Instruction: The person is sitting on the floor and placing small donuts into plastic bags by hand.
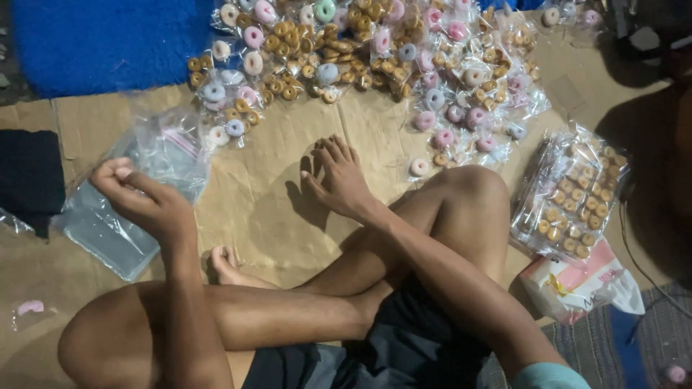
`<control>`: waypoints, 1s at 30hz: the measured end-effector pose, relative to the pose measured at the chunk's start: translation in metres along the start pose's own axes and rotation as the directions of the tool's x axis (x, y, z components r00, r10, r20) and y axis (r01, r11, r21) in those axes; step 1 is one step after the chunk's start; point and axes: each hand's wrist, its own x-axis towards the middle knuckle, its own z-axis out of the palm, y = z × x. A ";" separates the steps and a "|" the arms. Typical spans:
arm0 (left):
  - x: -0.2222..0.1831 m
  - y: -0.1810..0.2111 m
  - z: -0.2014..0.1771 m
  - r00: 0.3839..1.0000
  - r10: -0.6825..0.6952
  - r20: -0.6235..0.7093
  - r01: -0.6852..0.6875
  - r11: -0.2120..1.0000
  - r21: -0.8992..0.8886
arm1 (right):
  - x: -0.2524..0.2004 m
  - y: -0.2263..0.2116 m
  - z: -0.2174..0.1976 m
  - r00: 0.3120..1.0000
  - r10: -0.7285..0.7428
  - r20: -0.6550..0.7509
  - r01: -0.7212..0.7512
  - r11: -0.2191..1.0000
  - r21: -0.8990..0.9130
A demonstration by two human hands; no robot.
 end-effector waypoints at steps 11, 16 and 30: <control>-0.030 0.055 -0.020 0.992 -0.090 -0.090 0.081 0.992 -0.098 | 0.004 -0.035 -0.031 0.994 0.040 0.101 -0.052 0.992 0.113; -0.013 0.063 -0.023 0.986 -0.009 -0.169 -0.014 0.991 -0.136 | 0.003 -0.036 -0.031 0.995 0.020 0.102 -0.033 0.992 0.123; 0.074 0.120 -0.027 0.990 0.024 -0.139 -0.094 0.852 -0.516 | 0.006 -0.032 -0.032 0.975 0.022 0.222 -0.134 0.852 0.505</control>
